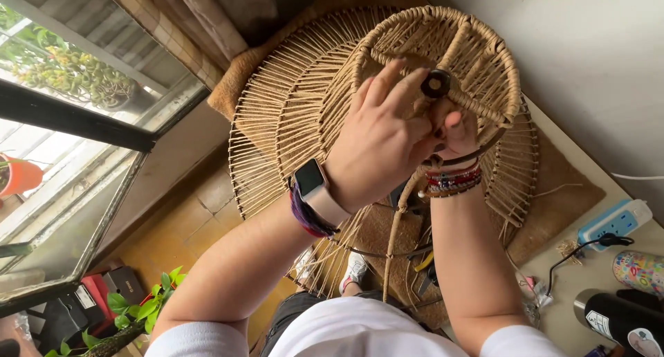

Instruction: Weaving and securing wicker strands onto a lampshade frame by hand.

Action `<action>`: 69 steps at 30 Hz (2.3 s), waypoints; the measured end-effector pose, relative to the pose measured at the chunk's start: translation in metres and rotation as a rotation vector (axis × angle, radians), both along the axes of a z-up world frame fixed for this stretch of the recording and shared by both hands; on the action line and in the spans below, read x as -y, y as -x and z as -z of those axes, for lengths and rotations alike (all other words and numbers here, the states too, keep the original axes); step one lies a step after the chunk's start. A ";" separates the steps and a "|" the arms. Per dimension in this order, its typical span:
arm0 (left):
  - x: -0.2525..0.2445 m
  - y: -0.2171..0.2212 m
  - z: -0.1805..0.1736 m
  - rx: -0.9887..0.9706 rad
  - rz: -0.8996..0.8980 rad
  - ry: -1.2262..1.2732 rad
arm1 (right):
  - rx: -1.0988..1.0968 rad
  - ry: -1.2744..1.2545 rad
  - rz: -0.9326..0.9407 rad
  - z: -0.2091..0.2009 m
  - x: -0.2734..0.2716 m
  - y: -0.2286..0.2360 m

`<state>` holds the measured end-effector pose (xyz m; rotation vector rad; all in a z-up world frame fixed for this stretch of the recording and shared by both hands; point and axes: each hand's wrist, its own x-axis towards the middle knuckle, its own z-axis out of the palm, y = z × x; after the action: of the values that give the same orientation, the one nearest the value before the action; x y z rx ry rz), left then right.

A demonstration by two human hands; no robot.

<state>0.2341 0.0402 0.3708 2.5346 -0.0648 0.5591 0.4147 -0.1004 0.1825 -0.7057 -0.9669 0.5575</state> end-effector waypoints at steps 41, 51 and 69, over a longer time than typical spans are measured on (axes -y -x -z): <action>0.016 0.138 0.181 -0.605 0.240 1.511 | 1.106 1.495 0.329 0.013 0.077 0.293; 0.009 0.141 0.128 -0.535 0.061 0.230 | -0.209 0.333 0.419 -0.103 0.081 0.257; 0.009 0.150 0.140 -0.352 0.125 0.665 | 0.432 1.564 0.078 -0.071 0.071 0.278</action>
<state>0.0837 0.0315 0.2309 1.9219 0.0792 0.0528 0.1367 -0.1713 0.2532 -2.3112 -0.7371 1.0995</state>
